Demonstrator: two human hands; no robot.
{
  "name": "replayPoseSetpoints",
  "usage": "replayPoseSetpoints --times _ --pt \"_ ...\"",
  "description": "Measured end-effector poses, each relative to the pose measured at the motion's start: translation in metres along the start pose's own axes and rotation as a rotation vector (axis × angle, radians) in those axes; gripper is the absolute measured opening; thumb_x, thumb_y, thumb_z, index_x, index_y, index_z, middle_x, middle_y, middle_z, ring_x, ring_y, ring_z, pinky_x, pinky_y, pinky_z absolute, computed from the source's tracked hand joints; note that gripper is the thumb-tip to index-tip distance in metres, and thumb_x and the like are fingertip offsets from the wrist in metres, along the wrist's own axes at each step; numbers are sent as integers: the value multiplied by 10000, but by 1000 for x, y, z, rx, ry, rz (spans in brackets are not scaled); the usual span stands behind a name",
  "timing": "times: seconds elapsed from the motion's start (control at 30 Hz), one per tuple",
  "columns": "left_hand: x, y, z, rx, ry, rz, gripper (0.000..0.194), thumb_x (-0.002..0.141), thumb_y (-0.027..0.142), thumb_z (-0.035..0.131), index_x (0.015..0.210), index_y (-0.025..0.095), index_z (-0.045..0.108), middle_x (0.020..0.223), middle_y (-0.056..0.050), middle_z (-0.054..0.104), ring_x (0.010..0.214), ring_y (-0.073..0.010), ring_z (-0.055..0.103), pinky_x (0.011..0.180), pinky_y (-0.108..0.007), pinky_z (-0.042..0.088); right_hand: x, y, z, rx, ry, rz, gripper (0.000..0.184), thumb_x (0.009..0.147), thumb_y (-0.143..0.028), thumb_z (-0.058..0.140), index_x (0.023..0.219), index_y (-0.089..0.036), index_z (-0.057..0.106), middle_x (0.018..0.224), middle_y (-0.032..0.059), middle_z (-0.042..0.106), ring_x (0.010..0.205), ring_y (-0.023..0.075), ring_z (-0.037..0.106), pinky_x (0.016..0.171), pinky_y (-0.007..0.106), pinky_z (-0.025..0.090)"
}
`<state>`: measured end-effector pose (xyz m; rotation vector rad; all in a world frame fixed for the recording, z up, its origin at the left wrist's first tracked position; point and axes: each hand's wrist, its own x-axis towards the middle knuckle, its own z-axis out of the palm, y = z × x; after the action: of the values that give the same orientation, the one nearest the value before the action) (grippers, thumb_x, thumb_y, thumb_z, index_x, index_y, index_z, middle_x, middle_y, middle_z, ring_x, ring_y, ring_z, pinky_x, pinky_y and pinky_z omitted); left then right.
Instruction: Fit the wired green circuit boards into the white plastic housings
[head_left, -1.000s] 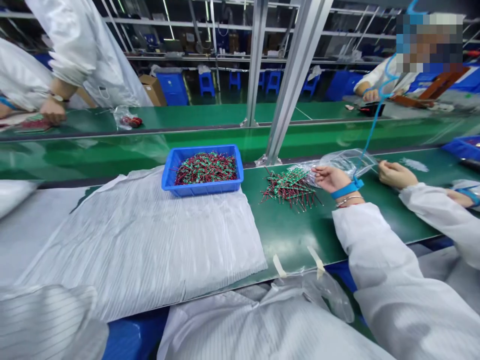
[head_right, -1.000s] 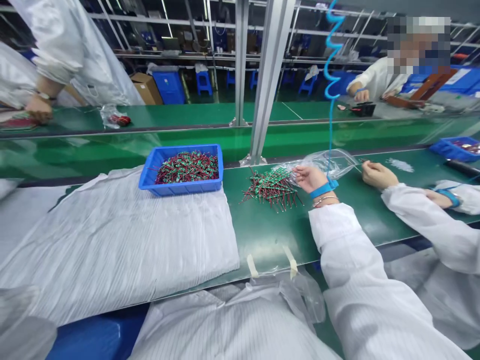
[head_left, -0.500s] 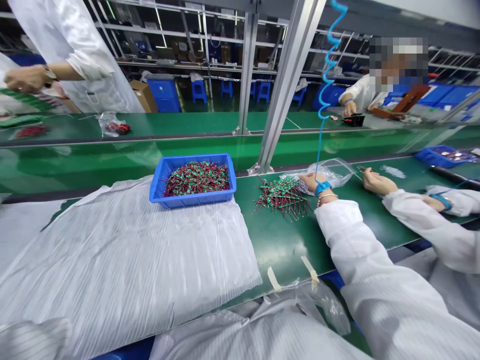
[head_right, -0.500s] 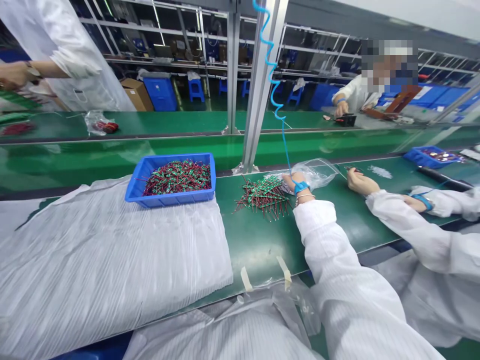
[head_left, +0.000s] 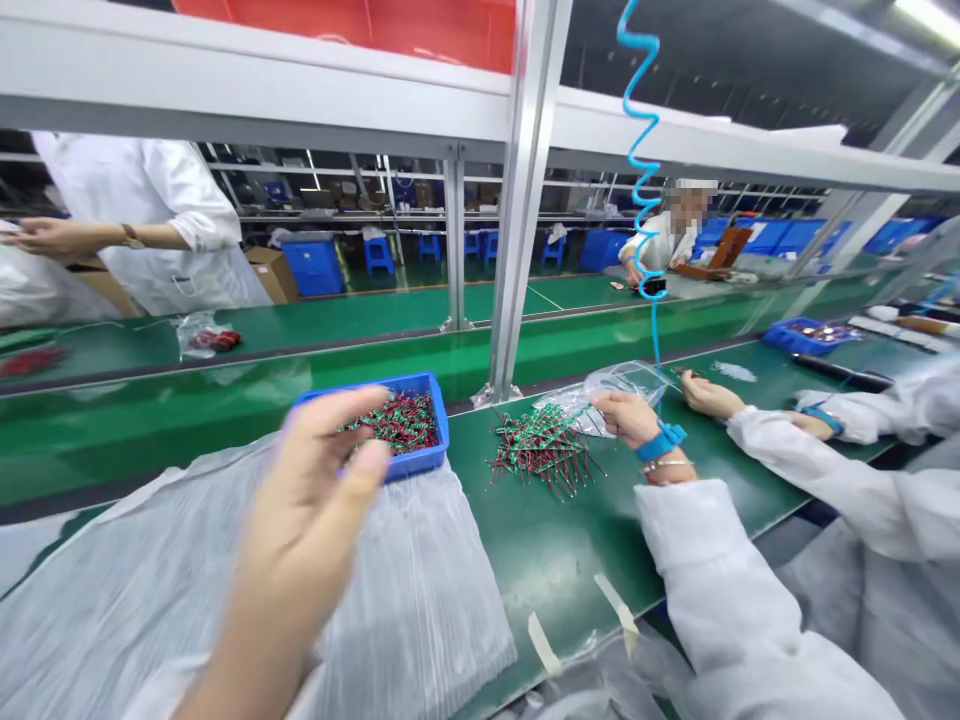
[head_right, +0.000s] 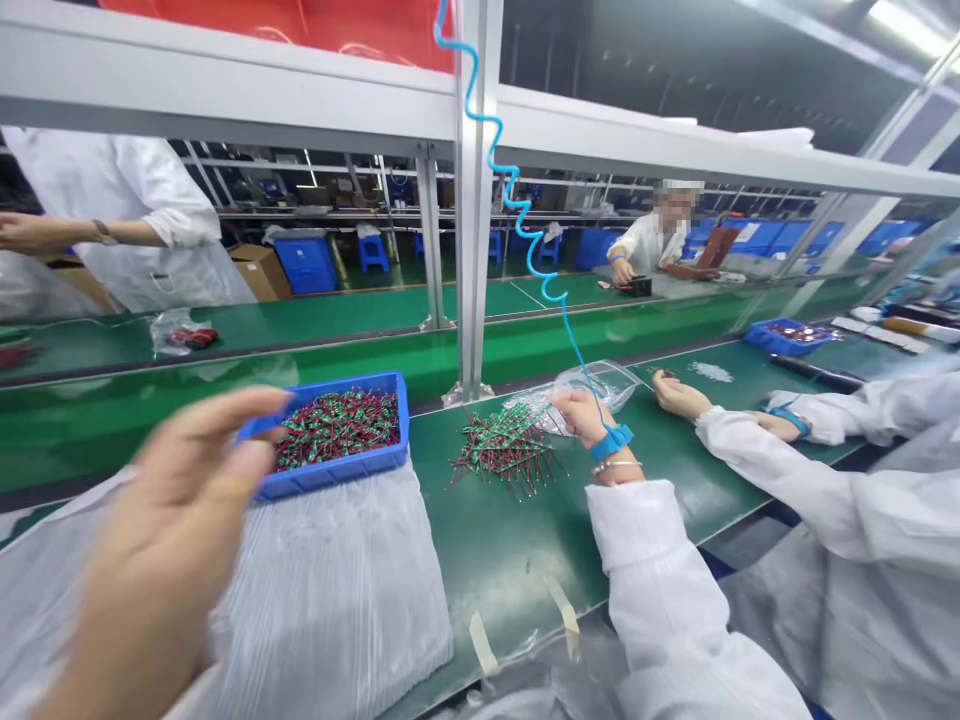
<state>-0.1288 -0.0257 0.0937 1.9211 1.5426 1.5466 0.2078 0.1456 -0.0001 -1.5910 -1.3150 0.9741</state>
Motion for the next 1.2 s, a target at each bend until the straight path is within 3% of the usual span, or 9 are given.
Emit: replayPoseSetpoints --times 0.13,0.3,0.4,0.53,0.7,0.87,0.97,1.1,1.2 --pt "10 7 62 75 -405 124 243 877 316 466 1078 234 577 1103 -26 633 1057 -185 533 934 -385 412 -62 -20 9 292 -18 -118 417 647 -510 672 677 -182 417 477 -113 233 381 25 207 361 178 194" --pt "2 14 108 150 -546 181 258 844 354 523 1040 218 620 1057 -37 688 1008 -229 572 848 -410 433 -126 -30 44 494 -149 -153 406 656 -520 666 724 -188 443 480 -102 295 387 28 208 370 181 158" --pt "-1 16 108 202 -603 193 167 858 265 509 848 237 674 874 4 731 873 -207 620 786 -381 425 -141 -31 53 471 -305 -180 345 721 -474 642 734 -178 464 463 -104 286 394 31 210 382 188 147" --pt "-3 14 98 274 -618 170 183 860 199 497 805 222 669 839 -7 734 846 -210 626 771 -382 400 -149 -39 50 255 -410 -275 317 771 -453 596 754 -149 511 494 -85 305 455 45 253 427 200 184" --pt "-8 16 94 321 -629 142 176 858 204 496 792 203 660 793 -18 716 813 -203 614 753 -357 401 -154 -44 50 218 -416 -292 314 804 -459 547 762 -150 518 516 -74 316 461 49 254 425 204 186" --pt "-11 20 87 334 -659 70 213 861 314 491 942 202 653 913 -46 717 874 -223 611 770 -364 424 -145 -27 59 517 -447 -129 338 736 -484 620 753 -171 493 487 -99 266 404 35 202 376 189 159" --pt "-13 19 78 351 -688 19 233 858 314 482 886 182 672 871 -73 722 831 -249 622 731 -377 433 -145 -22 62 579 -418 -65 355 712 -493 640 734 -177 479 474 -111 231 396 30 170 365 176 157" --pt "-16 10 70 331 -725 -29 255 859 276 458 765 190 678 764 -54 719 720 -233 633 653 -352 440 -152 -21 65 438 -461 -53 390 675 -516 657 701 -155 512 467 -97 293 381 26 228 361 178 171" --pt "-20 -2 64 296 -694 -68 230 849 306 477 925 190 660 893 -66 716 818 -240 634 736 -377 459 -143 -17 61 327 -404 -69 424 659 -555 643 708 -149 532 462 -92 312 376 31 262 361 179 189"
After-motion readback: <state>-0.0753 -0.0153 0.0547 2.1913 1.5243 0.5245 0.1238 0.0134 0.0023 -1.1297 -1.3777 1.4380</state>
